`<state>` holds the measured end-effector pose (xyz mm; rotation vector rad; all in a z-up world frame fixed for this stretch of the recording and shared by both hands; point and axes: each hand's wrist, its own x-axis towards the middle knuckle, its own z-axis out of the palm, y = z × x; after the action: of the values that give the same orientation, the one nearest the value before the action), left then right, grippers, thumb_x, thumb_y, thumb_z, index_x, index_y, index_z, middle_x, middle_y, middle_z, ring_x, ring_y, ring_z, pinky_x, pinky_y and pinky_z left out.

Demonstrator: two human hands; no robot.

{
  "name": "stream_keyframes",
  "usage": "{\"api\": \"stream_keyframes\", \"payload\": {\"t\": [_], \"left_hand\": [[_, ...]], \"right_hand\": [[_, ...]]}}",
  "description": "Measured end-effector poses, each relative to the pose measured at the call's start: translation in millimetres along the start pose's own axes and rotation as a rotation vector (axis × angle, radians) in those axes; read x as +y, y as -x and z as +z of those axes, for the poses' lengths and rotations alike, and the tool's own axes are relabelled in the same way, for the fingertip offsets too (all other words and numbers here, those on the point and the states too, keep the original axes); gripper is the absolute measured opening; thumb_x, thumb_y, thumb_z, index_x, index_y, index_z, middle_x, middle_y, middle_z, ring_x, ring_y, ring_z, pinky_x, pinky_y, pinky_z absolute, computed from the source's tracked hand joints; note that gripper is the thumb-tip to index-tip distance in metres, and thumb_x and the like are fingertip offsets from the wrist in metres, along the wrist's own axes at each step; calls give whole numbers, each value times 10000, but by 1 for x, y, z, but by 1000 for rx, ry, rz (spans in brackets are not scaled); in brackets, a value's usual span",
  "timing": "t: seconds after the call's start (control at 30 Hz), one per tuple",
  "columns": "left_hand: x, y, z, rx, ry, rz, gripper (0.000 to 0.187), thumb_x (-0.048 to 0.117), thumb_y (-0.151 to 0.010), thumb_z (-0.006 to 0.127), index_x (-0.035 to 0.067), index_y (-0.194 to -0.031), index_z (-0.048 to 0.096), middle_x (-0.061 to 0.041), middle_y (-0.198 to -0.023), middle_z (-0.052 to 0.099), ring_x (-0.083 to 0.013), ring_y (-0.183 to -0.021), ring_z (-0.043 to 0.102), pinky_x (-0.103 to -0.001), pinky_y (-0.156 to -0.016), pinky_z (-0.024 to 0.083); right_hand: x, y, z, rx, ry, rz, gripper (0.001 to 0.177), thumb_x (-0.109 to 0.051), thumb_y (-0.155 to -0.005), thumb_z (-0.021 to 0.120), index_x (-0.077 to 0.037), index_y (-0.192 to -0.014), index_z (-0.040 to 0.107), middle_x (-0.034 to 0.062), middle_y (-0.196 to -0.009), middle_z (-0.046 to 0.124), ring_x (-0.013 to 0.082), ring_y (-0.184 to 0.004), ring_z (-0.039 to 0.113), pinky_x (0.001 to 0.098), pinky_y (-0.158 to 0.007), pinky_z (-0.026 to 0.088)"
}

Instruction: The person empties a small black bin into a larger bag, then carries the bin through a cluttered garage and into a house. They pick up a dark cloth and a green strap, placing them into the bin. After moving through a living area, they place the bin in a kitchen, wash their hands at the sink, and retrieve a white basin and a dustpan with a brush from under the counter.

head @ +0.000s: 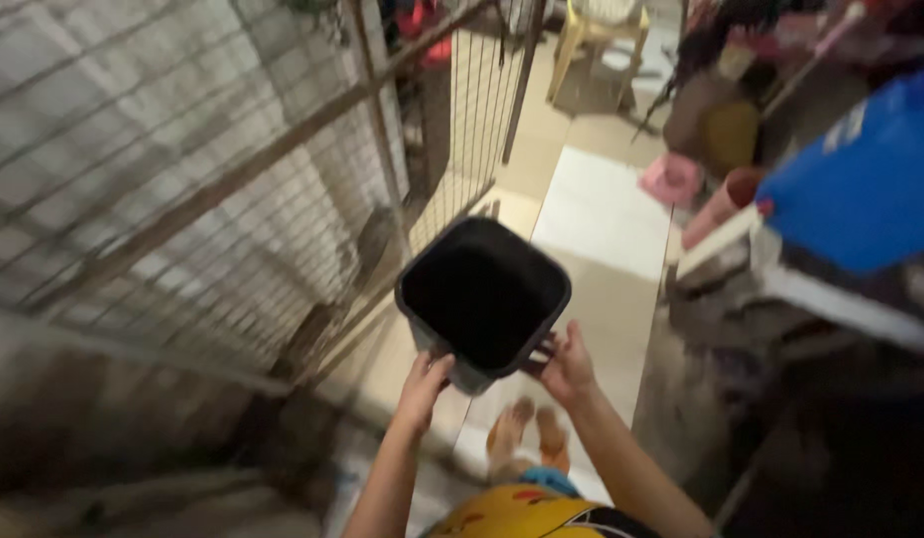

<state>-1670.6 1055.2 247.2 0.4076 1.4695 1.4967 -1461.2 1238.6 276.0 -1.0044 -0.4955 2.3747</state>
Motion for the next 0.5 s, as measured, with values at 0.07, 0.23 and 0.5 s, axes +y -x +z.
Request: {"api": "stream_keyframes", "payload": {"t": [0.07, 0.23, 0.5], "left_hand": [[6, -45, 20, 18, 23, -11, 504, 377, -895, 645, 102, -1315, 599, -59, -1274, 661, -210, -1162, 597, -411, -982, 486], [14, -148, 63, 87, 51, -95, 477, 373, -904, 643, 74, -1275, 619, -83, -1246, 685, -219, -1155, 620, -410, -983, 486], [15, -241, 93, 73, -6, -125, 375, 324, -902, 671, 95, -1198, 652, -65, -1126, 705, -188, -1009, 632, -365, -851, 512]], "right_hand": [[-29, -36, 0, 26, -14, 33, 714, -682, -1022, 252, -67, -1129, 599, 169, -1175, 590, 446, -1077, 575, 611, -988, 466], [-96, -117, -5, 83, 56, 62, 780, -676, -1017, 233, 7, -1164, 578, 212, -1204, 605, 481, -1121, 590, 606, -1000, 488], [-148, -186, -16, 143, 16, 70, 787, -689, -1004, 237, -5, -1227, 554, 199, -1240, 556, 462, -1115, 581, 596, -1010, 480]]}}
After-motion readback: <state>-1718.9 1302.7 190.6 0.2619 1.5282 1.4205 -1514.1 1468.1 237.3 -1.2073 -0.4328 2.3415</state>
